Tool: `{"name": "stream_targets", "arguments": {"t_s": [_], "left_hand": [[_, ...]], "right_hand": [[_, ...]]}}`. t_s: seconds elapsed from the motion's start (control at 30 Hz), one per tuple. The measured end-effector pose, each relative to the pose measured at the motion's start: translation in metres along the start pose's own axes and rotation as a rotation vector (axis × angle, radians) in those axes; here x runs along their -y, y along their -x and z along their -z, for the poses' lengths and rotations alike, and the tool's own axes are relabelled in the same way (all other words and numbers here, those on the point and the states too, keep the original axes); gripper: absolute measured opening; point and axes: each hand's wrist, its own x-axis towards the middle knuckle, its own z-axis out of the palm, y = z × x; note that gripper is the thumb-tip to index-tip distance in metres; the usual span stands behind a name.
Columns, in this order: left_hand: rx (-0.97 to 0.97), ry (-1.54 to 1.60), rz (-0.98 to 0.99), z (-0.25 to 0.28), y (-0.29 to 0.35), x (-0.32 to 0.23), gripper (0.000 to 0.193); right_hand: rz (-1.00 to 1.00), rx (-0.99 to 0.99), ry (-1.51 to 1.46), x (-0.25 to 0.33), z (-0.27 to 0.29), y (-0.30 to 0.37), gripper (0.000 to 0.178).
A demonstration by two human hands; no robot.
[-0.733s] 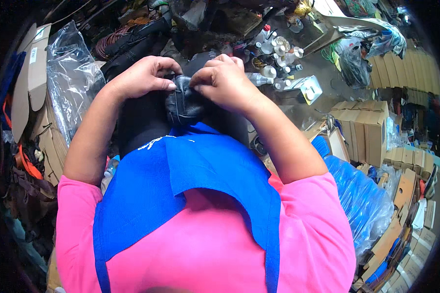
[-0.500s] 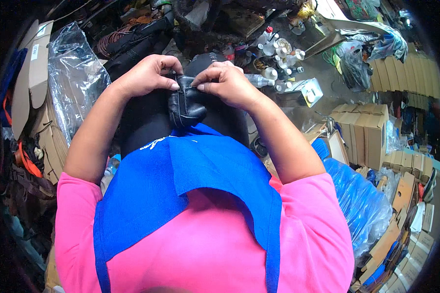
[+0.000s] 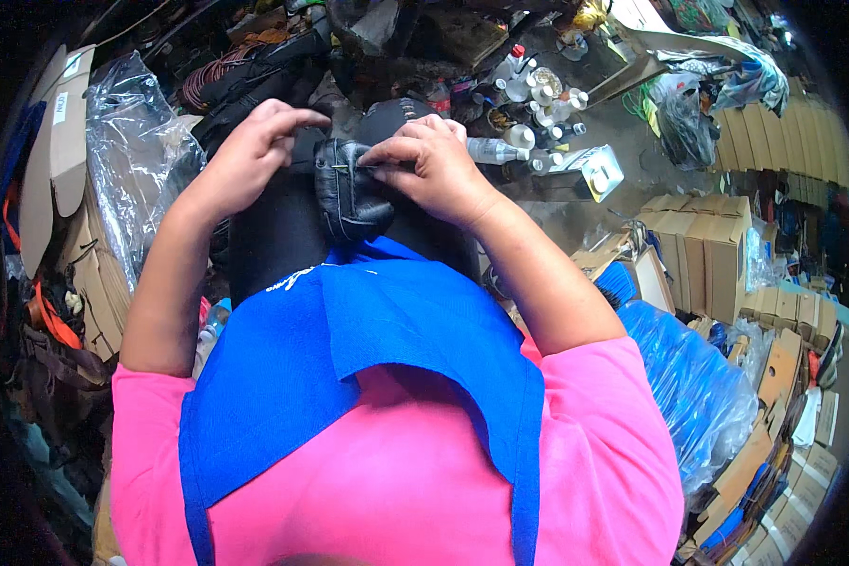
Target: Manually stitching components of a black shoe and using scissors to trim excess thread.
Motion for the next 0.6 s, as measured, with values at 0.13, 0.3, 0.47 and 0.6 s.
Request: {"name": "stream_targets", "arguments": {"t_s": [0.13, 0.3, 0.47, 0.6], "left_hand": [[-0.018, 0.112, 0.269, 0.004, 0.016, -0.021, 0.025], [-0.057, -0.089, 0.066, 0.0, 0.017, -0.024, 0.017], [-0.045, -0.031, 0.086, 0.0, 0.014, -0.027, 0.018], [-0.004, 0.029, 0.144, 0.0, 0.014, -0.028, 0.018]], "right_hand": [[-0.001, 0.061, -0.021, -0.008, 0.002, -0.004, 0.018], [-0.033, 0.141, -0.072, -0.008, 0.005, -0.012, 0.018], [-0.045, 0.145, -0.081, -0.008, 0.006, -0.013, 0.02], [-0.049, 0.15, -0.085, -0.008, 0.006, -0.012, 0.02]]}}
